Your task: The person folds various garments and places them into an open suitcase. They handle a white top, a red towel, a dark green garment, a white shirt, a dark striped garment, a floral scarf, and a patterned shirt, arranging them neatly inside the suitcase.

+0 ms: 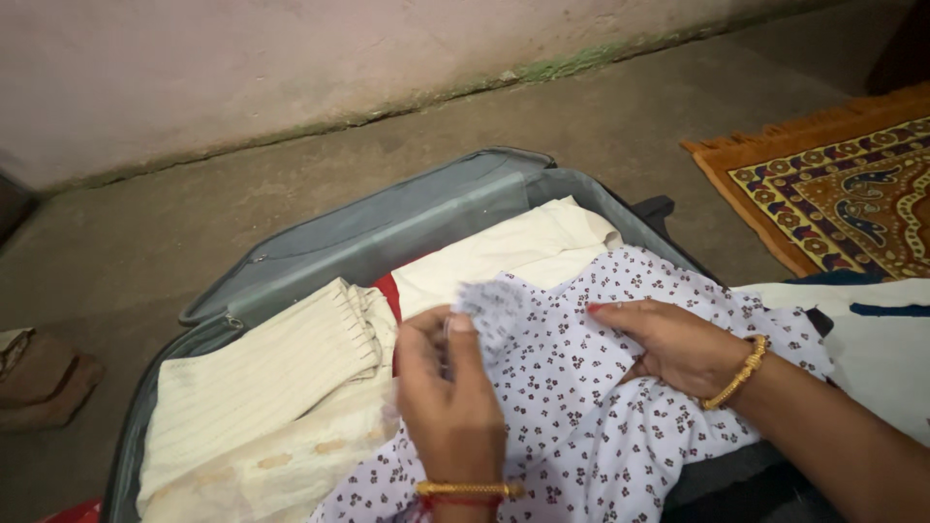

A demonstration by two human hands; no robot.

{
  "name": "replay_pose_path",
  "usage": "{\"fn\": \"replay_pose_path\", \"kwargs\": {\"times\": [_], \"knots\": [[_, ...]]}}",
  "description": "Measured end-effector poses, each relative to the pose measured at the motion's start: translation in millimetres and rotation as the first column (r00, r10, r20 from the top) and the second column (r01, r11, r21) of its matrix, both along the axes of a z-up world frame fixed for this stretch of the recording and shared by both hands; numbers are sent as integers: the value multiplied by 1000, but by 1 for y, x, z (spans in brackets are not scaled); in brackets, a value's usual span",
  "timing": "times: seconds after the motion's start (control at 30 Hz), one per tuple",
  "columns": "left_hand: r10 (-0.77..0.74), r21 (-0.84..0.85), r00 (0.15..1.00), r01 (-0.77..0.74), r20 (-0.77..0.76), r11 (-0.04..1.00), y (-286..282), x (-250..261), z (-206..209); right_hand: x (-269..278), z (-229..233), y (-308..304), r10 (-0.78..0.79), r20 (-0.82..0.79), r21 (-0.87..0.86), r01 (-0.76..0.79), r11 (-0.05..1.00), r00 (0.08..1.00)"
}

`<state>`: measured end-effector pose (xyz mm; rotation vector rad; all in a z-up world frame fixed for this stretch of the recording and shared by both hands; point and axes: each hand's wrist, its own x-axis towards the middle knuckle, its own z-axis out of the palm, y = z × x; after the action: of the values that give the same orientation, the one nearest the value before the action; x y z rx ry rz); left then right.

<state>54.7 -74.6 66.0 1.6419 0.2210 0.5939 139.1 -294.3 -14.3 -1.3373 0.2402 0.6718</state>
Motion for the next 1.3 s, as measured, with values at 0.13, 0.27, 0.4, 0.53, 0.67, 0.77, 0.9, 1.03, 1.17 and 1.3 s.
{"fn": "replay_pose_path", "kwargs": {"times": [0.13,0.27,0.4,0.53,0.67,0.77,0.9,1.03,1.17,1.3], "knots": [[154,130,975,-176,163,976,-8,12,2,-2,8,2,-65,-29,-25,65,998,997],[-189,753,979,182,-78,633,-58,5,-21,-1,8,2,-110,-35,-7,110,994,993],[-314,836,936,299,-162,459,-75,-11,-46,0,-2,-2,-81,-16,-40,81,996,997],[-300,790,944,285,-135,543,-63,-12,-47,-2,-9,-7,59,55,-78,-55,995,997],[-280,724,947,305,-160,618,-54,-21,-35,0,-12,-7,55,49,-105,-49,993,997],[-257,731,950,302,-177,612,-46,-26,-29,-2,-13,-4,46,51,-198,-34,980,998],[-256,709,937,348,-239,613,-37,-31,-16,-3,6,3,17,82,-167,-3,986,996],[-174,812,983,143,-52,566,-34,-36,-4,-2,36,22,-110,58,31,109,994,992],[-34,727,978,177,-207,663,-14,-28,8,-7,71,66,-23,182,199,-14,980,983],[252,735,876,156,-411,660,40,-1,18,-12,109,130,36,404,173,-115,978,914]]}}
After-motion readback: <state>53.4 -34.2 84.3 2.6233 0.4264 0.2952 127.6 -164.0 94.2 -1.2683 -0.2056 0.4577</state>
